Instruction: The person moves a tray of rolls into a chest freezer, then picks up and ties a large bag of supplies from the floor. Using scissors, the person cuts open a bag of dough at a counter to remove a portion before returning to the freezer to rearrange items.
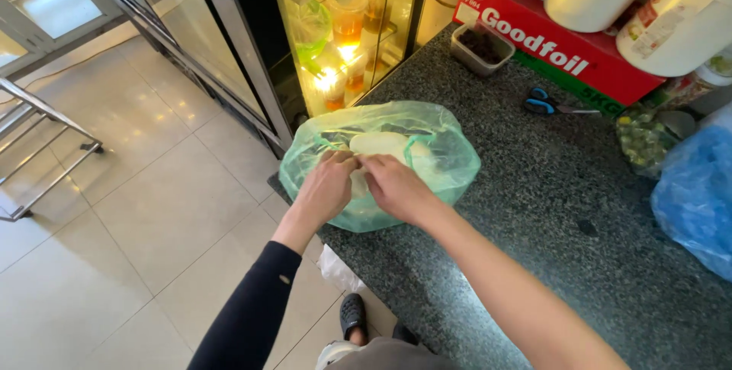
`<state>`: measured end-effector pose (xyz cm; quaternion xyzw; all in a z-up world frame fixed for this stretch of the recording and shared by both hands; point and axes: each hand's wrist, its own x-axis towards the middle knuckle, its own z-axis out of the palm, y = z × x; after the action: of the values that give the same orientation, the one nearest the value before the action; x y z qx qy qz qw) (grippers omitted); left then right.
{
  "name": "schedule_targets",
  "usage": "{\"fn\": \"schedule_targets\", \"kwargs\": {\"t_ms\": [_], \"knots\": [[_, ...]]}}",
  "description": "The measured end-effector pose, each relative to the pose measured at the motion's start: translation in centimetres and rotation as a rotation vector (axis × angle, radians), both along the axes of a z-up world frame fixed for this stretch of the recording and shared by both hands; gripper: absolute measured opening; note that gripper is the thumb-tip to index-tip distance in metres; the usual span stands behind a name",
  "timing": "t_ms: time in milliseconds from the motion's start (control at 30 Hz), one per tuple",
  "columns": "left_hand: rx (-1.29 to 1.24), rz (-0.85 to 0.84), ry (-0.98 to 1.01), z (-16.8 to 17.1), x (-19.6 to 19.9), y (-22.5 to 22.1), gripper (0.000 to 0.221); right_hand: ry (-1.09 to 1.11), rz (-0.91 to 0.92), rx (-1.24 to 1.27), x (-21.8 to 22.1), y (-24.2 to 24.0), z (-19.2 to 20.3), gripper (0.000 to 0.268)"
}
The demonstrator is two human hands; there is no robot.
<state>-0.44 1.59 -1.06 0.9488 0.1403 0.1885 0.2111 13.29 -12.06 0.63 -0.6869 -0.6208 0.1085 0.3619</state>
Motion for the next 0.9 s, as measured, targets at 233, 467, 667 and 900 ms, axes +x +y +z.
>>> {"fn": "schedule_targets", "kwargs": {"t_ms": [233,467,667,900], "knots": [[-0.199,0.446,0.538,-6.9,-0.9,5.9,0.024,-0.214,-0.024,-0.138,1.7,0.1,-1.9,0.024],[0.011,0.272,0.295,-4.1,1.9,5.5,0.025,-0.183,-0.06,-0.337,2.1,1.9,-1.4,0.029],[-0.202,0.163,0.391,-6.0,2.8,6.8,0.045,-0.25,-0.036,-0.416,1.6,1.8,-1.9,0.032],[-0.342,0.106,0.41,-5.7,3.3,9.0,0.042,-0.236,-0.164,-0.703,-0.1,2.8,1.1,0.047]]}}
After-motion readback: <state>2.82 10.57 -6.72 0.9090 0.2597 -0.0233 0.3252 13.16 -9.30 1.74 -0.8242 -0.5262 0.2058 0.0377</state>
